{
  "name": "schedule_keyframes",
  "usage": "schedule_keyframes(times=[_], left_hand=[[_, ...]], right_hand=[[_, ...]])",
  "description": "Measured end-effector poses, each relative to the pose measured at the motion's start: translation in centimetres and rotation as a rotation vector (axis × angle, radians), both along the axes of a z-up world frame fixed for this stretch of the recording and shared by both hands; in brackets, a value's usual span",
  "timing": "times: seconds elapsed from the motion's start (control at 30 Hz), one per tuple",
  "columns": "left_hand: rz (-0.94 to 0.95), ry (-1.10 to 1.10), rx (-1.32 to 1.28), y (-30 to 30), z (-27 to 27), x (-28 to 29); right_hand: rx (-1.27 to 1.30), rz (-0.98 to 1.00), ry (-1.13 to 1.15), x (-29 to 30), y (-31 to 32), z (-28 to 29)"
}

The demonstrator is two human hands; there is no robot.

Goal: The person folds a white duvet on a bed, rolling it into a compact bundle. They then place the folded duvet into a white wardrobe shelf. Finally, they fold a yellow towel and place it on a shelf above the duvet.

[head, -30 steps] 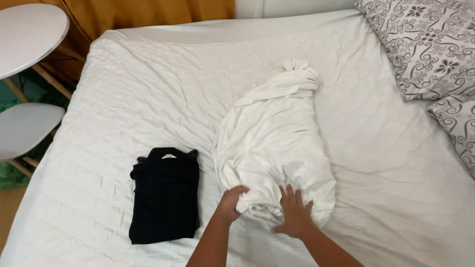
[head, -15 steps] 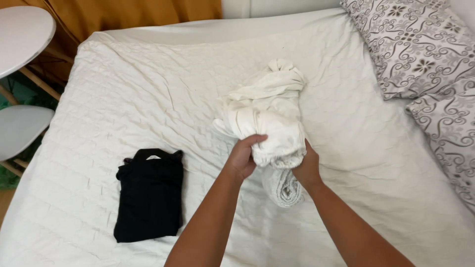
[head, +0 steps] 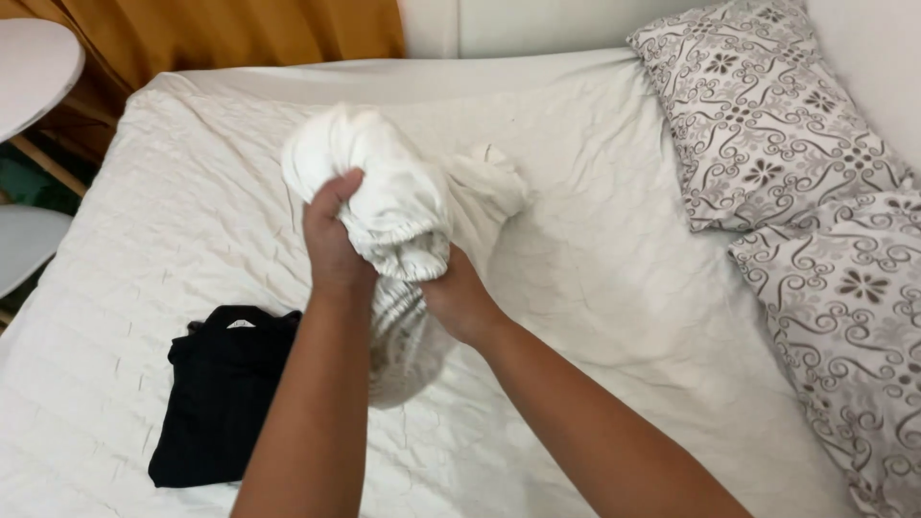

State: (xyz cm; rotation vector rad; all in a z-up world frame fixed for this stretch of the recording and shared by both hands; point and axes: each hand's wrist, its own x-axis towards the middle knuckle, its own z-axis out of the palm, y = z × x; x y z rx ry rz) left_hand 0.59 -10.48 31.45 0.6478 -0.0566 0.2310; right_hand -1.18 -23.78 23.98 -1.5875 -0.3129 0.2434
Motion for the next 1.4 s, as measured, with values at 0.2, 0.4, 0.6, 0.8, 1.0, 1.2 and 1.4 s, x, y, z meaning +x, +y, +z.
schedule_keyframes(times=[0.2,0.4,0.6,0.8,1.0,1.2,1.4], left_hand=[[0.132,-0.121,0.311,-6.4,4.6,3.0],[-0.102,-0.003,0.672,-23.6,-3.0,8.3],[-0.493,-0.258,1.351,-36.1,-14.9,6.7],[-0.382,0.465,1.477,-34.8,-29.9,3.9],[-0.167,1.186,0.909,-28.8,-39.9,2.2],[-0.464,1.294,0.235,-30.8,-43.4,0.6],[-0.484,1.082,-0.305,-33.9,-28.4,-0.8]], right_hand=[[0.807,0.206,0.252,4.3,-4.3,1.0],[0.824,-0.188,0.291,7.1,-23.6,-10.5],[0.522,-0.780,0.646,1.9,-52.0,-21.9],[0.539,-0.993,0.663,-5.4,-61.8,-31.2],[0.664,-0.979,0.518,-7.5,-50.9,-20.3],[0.140,-0.892,0.612,-7.3,-47.7,-21.8],[0.557,-0.746,0.547,-1.1,-45.0,-13.7]])
